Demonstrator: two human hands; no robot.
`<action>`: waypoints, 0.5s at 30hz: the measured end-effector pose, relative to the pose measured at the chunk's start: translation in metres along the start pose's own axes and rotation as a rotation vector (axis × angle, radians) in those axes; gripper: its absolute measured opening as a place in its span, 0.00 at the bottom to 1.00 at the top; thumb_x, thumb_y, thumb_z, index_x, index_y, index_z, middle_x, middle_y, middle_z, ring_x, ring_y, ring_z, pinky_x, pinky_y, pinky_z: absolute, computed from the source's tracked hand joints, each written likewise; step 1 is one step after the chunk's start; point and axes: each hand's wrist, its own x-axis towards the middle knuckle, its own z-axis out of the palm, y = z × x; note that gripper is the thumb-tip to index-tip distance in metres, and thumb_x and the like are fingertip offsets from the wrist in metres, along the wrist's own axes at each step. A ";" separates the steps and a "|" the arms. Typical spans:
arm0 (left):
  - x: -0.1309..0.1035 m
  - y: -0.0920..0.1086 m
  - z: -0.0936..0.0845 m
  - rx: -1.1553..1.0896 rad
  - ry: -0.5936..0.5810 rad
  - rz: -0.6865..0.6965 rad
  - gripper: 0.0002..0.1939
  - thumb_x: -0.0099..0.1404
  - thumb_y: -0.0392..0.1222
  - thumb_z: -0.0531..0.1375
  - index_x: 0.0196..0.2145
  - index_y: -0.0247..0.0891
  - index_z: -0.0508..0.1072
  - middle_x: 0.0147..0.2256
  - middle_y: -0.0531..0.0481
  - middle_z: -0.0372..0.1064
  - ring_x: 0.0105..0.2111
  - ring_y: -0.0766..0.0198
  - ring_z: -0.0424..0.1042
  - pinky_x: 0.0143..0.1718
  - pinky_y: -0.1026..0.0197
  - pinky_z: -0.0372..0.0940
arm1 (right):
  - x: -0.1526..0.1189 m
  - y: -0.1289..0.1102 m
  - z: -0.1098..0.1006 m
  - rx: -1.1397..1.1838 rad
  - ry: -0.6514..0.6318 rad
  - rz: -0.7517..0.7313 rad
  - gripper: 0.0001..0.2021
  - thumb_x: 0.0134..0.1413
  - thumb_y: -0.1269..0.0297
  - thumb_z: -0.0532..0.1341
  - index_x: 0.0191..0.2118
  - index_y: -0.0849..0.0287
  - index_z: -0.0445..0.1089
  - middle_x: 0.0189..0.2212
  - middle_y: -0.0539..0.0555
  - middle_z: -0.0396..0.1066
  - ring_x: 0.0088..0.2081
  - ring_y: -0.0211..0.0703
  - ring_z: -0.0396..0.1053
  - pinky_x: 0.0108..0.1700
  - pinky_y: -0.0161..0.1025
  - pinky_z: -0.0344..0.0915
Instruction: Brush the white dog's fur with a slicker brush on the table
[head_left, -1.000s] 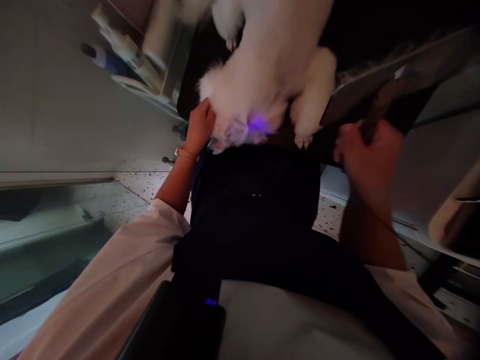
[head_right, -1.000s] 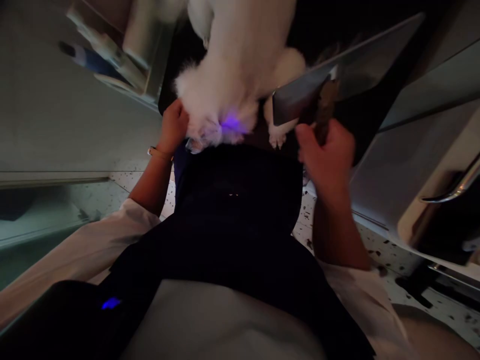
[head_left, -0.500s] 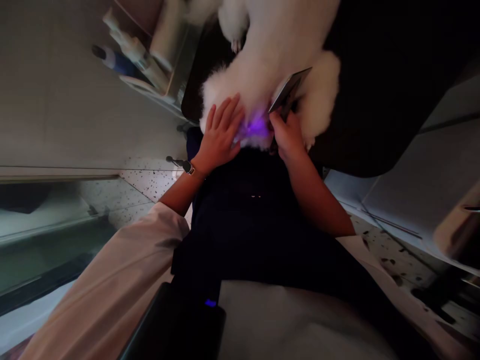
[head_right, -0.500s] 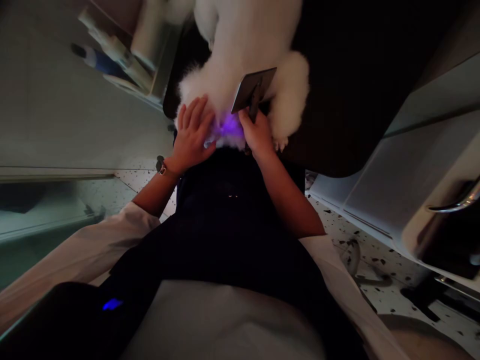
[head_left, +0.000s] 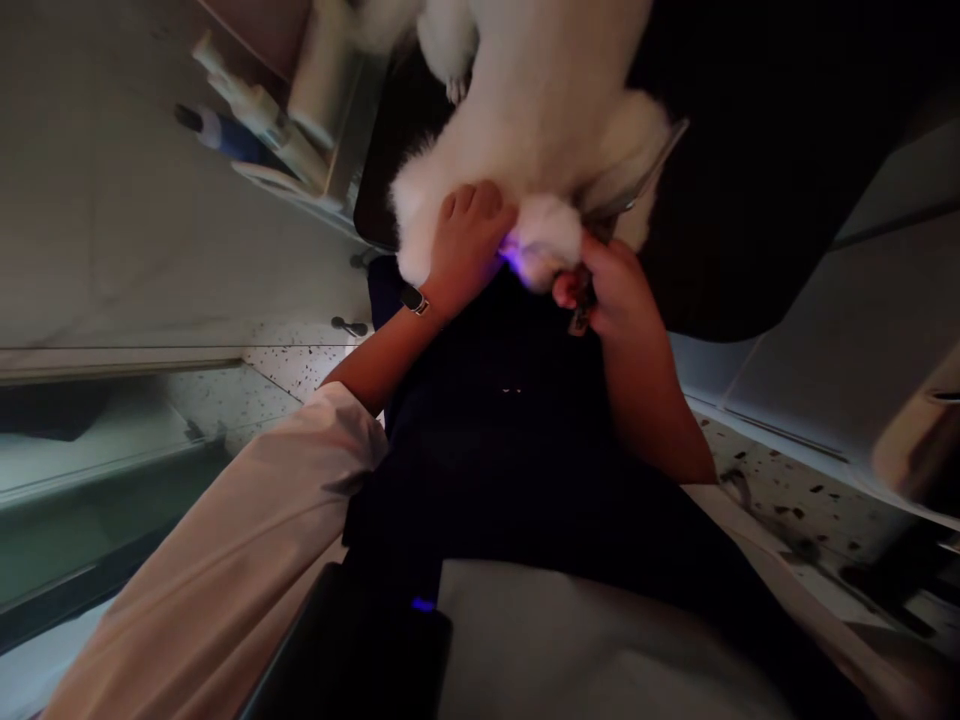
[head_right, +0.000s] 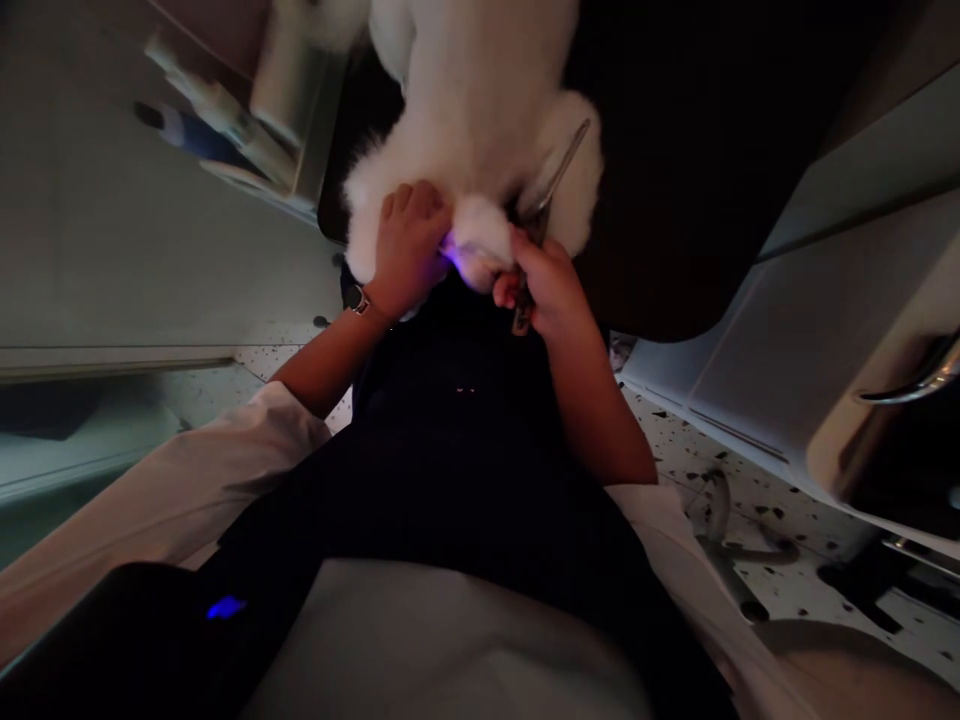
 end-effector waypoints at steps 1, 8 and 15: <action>0.001 -0.003 0.000 -0.017 -0.008 0.005 0.06 0.69 0.32 0.60 0.41 0.39 0.75 0.53 0.36 0.67 0.56 0.37 0.61 0.59 0.32 0.59 | -0.006 -0.004 -0.007 -0.005 0.006 -0.003 0.25 0.58 0.34 0.60 0.35 0.54 0.66 0.20 0.49 0.68 0.16 0.37 0.58 0.18 0.37 0.51; -0.014 -0.028 0.002 -0.167 -0.055 0.013 0.03 0.68 0.40 0.65 0.37 0.41 0.74 0.51 0.43 0.71 0.57 0.46 0.60 0.66 0.38 0.56 | -0.029 -0.023 -0.035 -0.109 0.199 -0.136 0.22 0.62 0.37 0.59 0.38 0.54 0.68 0.18 0.46 0.63 0.15 0.33 0.49 0.20 0.39 0.41; -0.020 -0.028 0.006 -0.328 -0.036 -0.083 0.12 0.58 0.28 0.68 0.40 0.36 0.75 0.54 0.39 0.70 0.65 0.41 0.56 0.74 0.37 0.43 | -0.021 -0.022 0.008 -0.037 0.031 -0.146 0.18 0.63 0.41 0.59 0.39 0.49 0.57 0.23 0.43 0.62 0.17 0.34 0.47 0.20 0.35 0.43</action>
